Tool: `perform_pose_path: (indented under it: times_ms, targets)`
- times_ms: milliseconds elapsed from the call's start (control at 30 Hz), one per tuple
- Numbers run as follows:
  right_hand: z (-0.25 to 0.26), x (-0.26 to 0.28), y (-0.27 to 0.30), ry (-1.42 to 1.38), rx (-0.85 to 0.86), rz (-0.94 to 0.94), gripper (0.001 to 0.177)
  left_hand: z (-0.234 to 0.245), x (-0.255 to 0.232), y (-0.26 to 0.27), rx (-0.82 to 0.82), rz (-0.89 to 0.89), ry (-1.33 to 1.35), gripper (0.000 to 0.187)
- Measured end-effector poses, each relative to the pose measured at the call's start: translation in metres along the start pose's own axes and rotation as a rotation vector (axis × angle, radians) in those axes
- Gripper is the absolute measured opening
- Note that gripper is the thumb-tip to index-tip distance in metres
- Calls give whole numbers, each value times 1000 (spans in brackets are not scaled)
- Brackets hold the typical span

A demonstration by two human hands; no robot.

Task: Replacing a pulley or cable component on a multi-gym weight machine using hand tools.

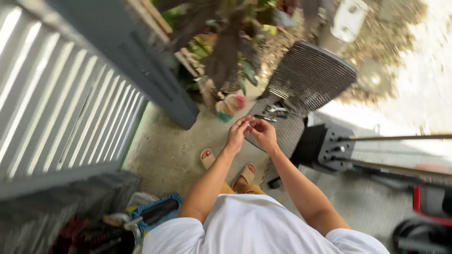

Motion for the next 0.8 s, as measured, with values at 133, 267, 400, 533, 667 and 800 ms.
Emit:
perform_pose_path:
  times_ms: [133, 267, 400, 533, 667, 800]
  targets:
    - [-68, 22, -13, 11, 155, 40, 14, 36, -48, 28, -77, -103, 79, 29]
    - [-143, 56, -21, 180, 276, 132, 12, 82, -96, 47, -165, -203, 152, 28]
    - [-228, 74, -33, 115, 414, 160, 14, 133, -150, 63, -236, -277, 173, 28]
    - [-296, 89, -43, 354, 305, 210, 14, 178, -210, 69, -252, -346, 118, 27]
    - [-351, 92, -65, 230, 405, 263, 14, 212, -261, 70, -233, -369, 9, 29]
    - [-378, 108, -79, 37, 504, 96, 16, 233, -294, 54, -251, -345, -148, 34]
Point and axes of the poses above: each hand's wrist, its own y-axis away from the middle knuckle, its own z-axis out of the back of the hand, x = y × z, the point moved 3 cm from there along -y, towards the middle knuckle, and after that the axes turned 6 degrees about y, right-handed, at the moved point
